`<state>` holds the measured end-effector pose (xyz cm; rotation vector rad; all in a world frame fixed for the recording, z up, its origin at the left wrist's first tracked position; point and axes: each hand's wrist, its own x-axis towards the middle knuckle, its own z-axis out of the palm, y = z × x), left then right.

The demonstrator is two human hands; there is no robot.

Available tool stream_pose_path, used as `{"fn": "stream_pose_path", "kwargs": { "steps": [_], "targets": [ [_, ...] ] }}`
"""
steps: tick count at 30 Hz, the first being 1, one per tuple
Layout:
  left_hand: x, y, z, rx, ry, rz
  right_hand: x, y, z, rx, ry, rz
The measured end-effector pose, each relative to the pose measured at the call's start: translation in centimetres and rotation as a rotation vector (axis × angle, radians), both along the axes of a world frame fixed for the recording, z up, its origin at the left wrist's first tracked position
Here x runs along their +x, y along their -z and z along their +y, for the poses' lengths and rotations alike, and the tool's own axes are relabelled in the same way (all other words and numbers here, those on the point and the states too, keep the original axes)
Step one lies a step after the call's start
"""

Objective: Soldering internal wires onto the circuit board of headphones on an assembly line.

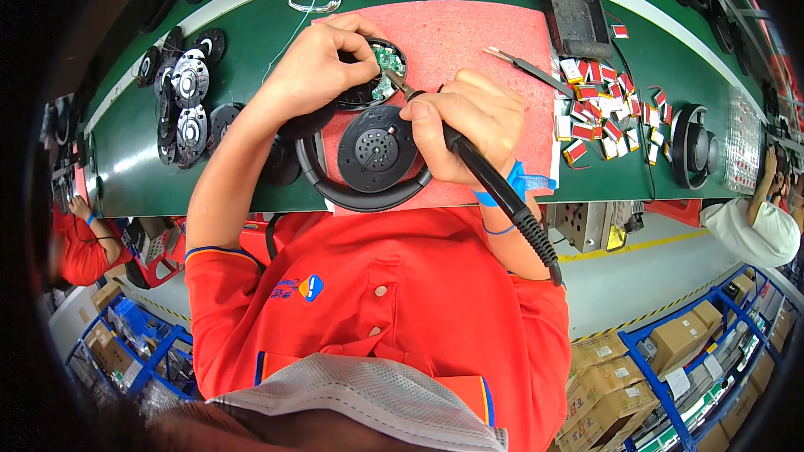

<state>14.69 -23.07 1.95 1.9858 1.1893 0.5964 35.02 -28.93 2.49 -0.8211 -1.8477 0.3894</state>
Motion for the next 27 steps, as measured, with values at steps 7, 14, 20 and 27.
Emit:
{"fn": "stream_pose_path", "kwargs": {
  "steps": [7, 14, 20, 27],
  "targets": [
    [0.08, 0.16, 0.04, -0.064, -0.028, -0.043, -0.08, 0.12, 0.14, 0.009, 0.003, -0.017],
    [0.25, 0.03, -0.05, -0.071, -0.047, -0.030, -0.24, 0.22, 0.15, 0.019, -0.005, 0.000],
    [0.32, 0.07, -0.13, -0.017, -0.053, -0.021, 0.11, -0.32, -0.13, -0.001, 0.001, 0.010],
    [0.18, 0.01, -0.06, -0.037, -0.045, -0.015, 0.06, -0.23, -0.08, 0.008, -0.006, 0.011]
  ]
}}
